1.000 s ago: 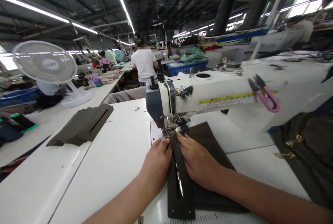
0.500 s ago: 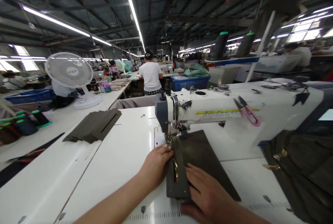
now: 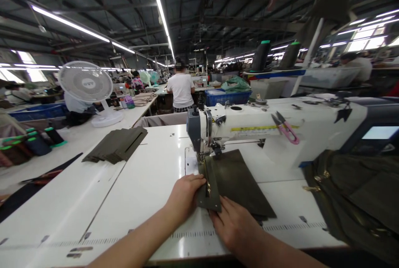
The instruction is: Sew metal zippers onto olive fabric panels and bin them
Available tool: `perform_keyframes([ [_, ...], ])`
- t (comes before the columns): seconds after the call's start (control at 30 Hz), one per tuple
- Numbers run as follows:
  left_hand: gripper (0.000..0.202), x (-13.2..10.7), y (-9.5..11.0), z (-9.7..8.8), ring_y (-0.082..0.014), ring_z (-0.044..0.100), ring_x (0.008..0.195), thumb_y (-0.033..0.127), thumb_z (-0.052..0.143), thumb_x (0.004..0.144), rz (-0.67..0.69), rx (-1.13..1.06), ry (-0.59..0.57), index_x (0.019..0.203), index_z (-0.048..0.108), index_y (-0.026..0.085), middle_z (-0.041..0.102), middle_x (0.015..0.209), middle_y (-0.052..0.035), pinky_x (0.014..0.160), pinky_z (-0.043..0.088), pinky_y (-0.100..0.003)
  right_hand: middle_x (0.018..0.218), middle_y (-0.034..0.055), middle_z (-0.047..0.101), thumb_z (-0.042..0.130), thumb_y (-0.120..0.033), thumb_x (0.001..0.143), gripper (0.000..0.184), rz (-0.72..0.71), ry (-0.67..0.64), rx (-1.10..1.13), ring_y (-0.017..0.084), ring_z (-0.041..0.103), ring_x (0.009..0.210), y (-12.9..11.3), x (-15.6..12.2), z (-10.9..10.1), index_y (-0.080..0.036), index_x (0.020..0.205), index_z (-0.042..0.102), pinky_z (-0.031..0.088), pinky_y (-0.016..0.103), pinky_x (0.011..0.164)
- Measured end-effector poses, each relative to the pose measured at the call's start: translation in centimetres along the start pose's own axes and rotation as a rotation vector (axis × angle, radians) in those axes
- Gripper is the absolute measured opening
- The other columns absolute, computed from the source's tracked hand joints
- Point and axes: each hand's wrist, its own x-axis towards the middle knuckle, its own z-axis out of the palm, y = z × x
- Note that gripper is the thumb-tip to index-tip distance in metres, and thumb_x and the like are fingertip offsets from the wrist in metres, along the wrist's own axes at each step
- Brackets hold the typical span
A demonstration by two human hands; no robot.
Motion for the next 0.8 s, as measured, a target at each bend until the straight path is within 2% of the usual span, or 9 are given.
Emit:
perform_keyframes([
  [0.17, 0.024, -0.3, 0.4, 0.9, -0.0214, 0.061, 0.098, 0.009, 0.054, 0.075, 0.078, 0.116, -0.009, 0.096, 0.063, 0.014, 0.065, 0.105, -0.0105, 0.090, 0.047, -0.041, 0.079, 0.0179, 0.065, 0.037, 0.001, 0.076, 0.028, -0.008, 0.006, 0.094, 0.024, 0.060, 0.069, 0.0, 0.4, -0.5, -0.007, 0.072, 0.064, 0.053, 0.034, 0.060],
  [0.3, 0.022, -0.3, 0.5, 1.2, -0.0222, 0.060, 0.100, 0.011, 0.053, 0.077, 0.118, 0.161, -0.013, 0.097, 0.062, 0.012, 0.064, 0.105, -0.0124, 0.090, 0.047, -0.041, 0.078, 0.0170, 0.065, 0.036, 0.000, 0.077, 0.029, 0.018, 0.064, 0.103, 0.024, 0.060, 0.072, -0.1, 0.4, -0.4, -0.005, 0.078, 0.065, 0.053, 0.034, 0.066],
  [0.4, 0.020, 0.0, 0.3, 1.1, -0.0222, 0.060, 0.097, 0.012, 0.051, 0.080, 0.142, 0.179, -0.015, 0.096, 0.062, 0.011, 0.064, 0.104, -0.0130, 0.089, 0.048, -0.040, 0.076, 0.0177, 0.065, 0.036, -0.001, 0.076, 0.030, 0.029, 0.088, 0.086, 0.024, 0.059, 0.069, 0.0, 0.5, 0.0, -0.004, 0.077, 0.066, 0.052, 0.034, 0.065],
  [0.53, 0.020, 0.6, -0.2, 1.0, -0.0220, 0.062, 0.094, 0.010, 0.051, 0.080, 0.162, 0.189, -0.022, 0.096, 0.062, 0.011, 0.065, 0.103, -0.0126, 0.086, 0.050, -0.039, 0.075, 0.0170, 0.065, 0.036, -0.001, 0.075, 0.030, 0.042, 0.063, 0.086, 0.024, 0.059, 0.069, 0.5, 0.7, 0.5, -0.005, 0.074, 0.066, 0.052, 0.035, 0.065],
  [0.8, 0.025, 1.6, -1.1, 0.9, -0.0225, 0.061, 0.094, 0.007, 0.049, 0.078, 0.114, 0.169, -0.022, 0.097, 0.063, 0.015, 0.064, 0.105, -0.0117, 0.082, 0.053, -0.039, 0.067, 0.0127, 0.063, 0.038, -0.002, 0.073, 0.027, 0.080, 0.052, 0.116, 0.022, 0.058, 0.062, 1.7, 0.8, 2.0, -0.009, 0.071, 0.064, 0.050, 0.031, 0.057],
])
